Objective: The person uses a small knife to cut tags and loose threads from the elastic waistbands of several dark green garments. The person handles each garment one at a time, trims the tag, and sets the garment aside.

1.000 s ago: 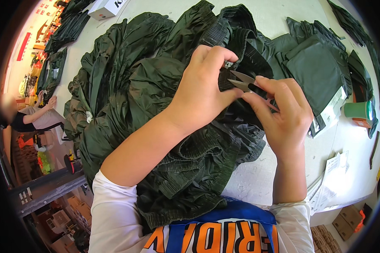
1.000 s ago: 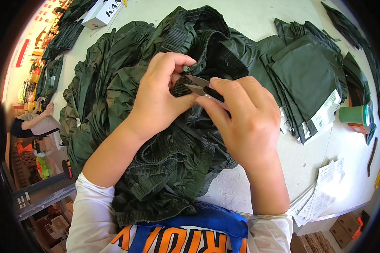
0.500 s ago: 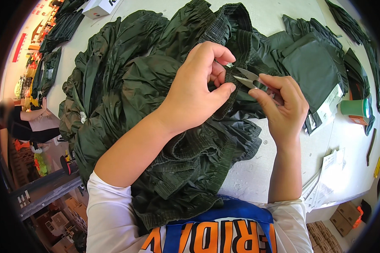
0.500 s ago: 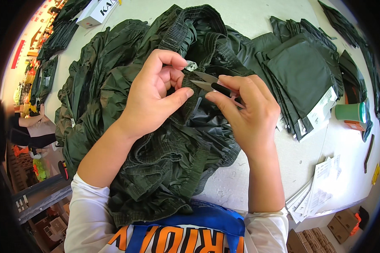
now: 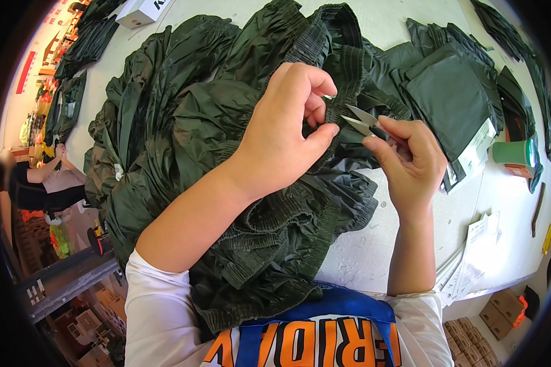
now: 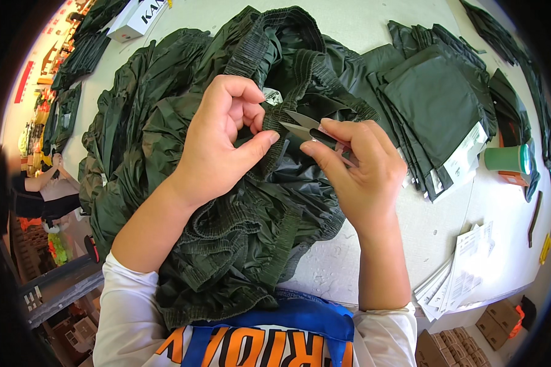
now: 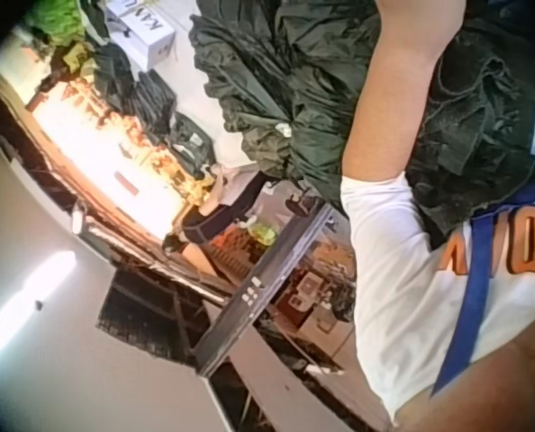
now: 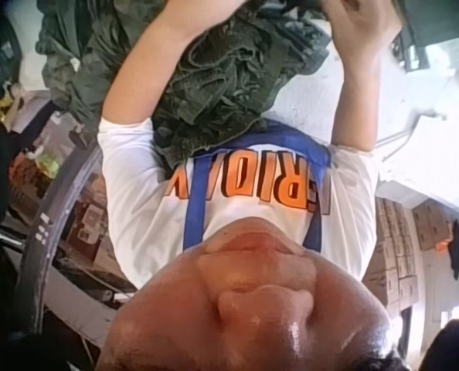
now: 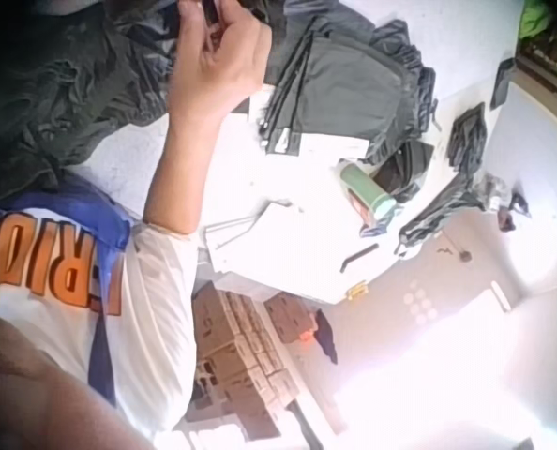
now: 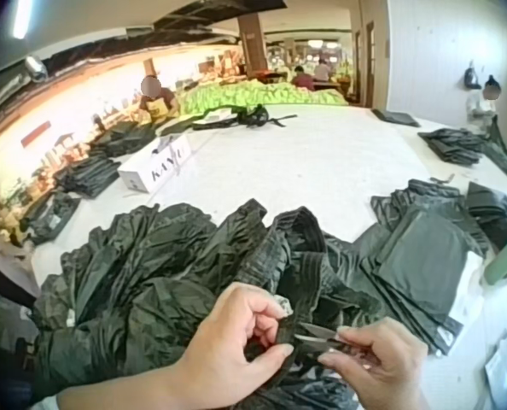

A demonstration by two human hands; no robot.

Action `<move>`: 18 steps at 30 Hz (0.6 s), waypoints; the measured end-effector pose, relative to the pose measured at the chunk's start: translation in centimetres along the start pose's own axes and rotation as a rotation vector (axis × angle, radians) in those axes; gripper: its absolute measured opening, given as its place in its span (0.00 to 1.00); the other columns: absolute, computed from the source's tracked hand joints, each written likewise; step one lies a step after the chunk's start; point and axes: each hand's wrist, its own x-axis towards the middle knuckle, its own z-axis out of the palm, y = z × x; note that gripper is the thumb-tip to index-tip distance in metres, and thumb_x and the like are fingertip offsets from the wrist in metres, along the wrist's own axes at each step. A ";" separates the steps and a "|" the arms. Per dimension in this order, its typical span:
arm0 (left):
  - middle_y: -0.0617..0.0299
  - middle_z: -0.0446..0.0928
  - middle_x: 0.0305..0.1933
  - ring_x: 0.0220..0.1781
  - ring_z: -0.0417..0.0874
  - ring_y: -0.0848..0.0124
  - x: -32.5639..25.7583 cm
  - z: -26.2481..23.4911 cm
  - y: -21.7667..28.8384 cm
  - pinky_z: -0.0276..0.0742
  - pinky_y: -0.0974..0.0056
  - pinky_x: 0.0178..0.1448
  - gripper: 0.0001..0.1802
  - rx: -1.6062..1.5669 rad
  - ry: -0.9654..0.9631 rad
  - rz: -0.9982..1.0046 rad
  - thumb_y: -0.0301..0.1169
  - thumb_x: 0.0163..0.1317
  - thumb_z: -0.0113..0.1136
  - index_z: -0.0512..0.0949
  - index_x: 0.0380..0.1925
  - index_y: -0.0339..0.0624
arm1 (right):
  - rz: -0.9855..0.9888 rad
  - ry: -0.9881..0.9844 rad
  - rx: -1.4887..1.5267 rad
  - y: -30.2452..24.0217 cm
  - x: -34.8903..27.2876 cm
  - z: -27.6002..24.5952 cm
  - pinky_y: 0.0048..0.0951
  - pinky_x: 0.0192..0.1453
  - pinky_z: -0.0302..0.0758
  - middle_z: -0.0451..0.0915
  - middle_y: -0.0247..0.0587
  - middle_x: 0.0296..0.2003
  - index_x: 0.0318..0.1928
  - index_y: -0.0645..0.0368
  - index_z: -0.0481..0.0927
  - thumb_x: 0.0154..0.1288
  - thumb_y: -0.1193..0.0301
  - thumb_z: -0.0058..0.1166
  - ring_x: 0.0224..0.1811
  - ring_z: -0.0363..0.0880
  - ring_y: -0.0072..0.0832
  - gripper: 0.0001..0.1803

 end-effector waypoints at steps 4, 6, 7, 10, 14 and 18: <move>0.64 0.66 0.40 0.34 0.72 0.79 0.0 0.1 -0.2 0.72 0.74 0.40 0.26 0.078 0.005 0.073 0.09 0.49 0.59 0.63 0.45 0.41 | 0.048 -0.014 0.013 -0.5 0.1 0.3 0.22 0.28 0.71 0.78 0.38 0.25 0.34 0.64 0.81 0.45 0.73 0.71 0.23 0.73 0.23 0.15; 0.62 0.64 0.42 0.34 0.72 0.79 0.0 0.3 0.1 0.72 0.73 0.39 0.26 0.152 0.033 0.128 0.09 0.48 0.60 0.64 0.44 0.41 | 0.084 -0.035 0.007 -0.9 0.2 0.4 0.22 0.29 0.72 0.78 0.39 0.26 0.34 0.64 0.81 0.47 0.73 0.70 0.23 0.74 0.23 0.14; 0.62 0.64 0.43 0.34 0.72 0.79 0.0 0.4 0.2 0.72 0.73 0.39 0.26 0.187 0.047 0.154 0.09 0.47 0.60 0.64 0.43 0.41 | 0.102 -0.046 0.004 -1.0 0.2 0.4 0.22 0.29 0.72 0.79 0.39 0.26 0.34 0.64 0.81 0.47 0.73 0.70 0.24 0.74 0.24 0.14; 0.60 0.63 0.44 0.34 0.72 0.78 0.0 0.4 0.1 0.72 0.73 0.39 0.26 0.215 0.040 0.176 0.08 0.46 0.60 0.65 0.42 0.41 | 0.174 -0.050 0.042 -1.3 0.1 0.5 0.22 0.30 0.73 0.79 0.40 0.26 0.33 0.65 0.81 0.49 0.73 0.69 0.24 0.76 0.24 0.12; 0.60 0.63 0.44 0.33 0.73 0.78 -0.1 0.4 0.3 0.73 0.72 0.39 0.26 0.238 0.045 0.194 0.09 0.45 0.61 0.65 0.42 0.41 | 0.305 -0.054 0.137 -1.3 0.0 0.6 0.22 0.31 0.74 0.79 0.41 0.25 0.32 0.66 0.80 0.50 0.74 0.67 0.25 0.77 0.24 0.11; 0.60 0.64 0.44 0.32 0.74 0.78 -0.2 0.7 0.2 0.73 0.72 0.39 0.26 0.258 0.036 0.216 0.10 0.44 0.62 0.66 0.42 0.42 | 0.251 -0.109 0.002 -1.9 0.1 0.7 0.21 0.30 0.73 0.79 0.41 0.24 0.32 0.66 0.81 0.52 0.74 0.66 0.25 0.77 0.21 0.10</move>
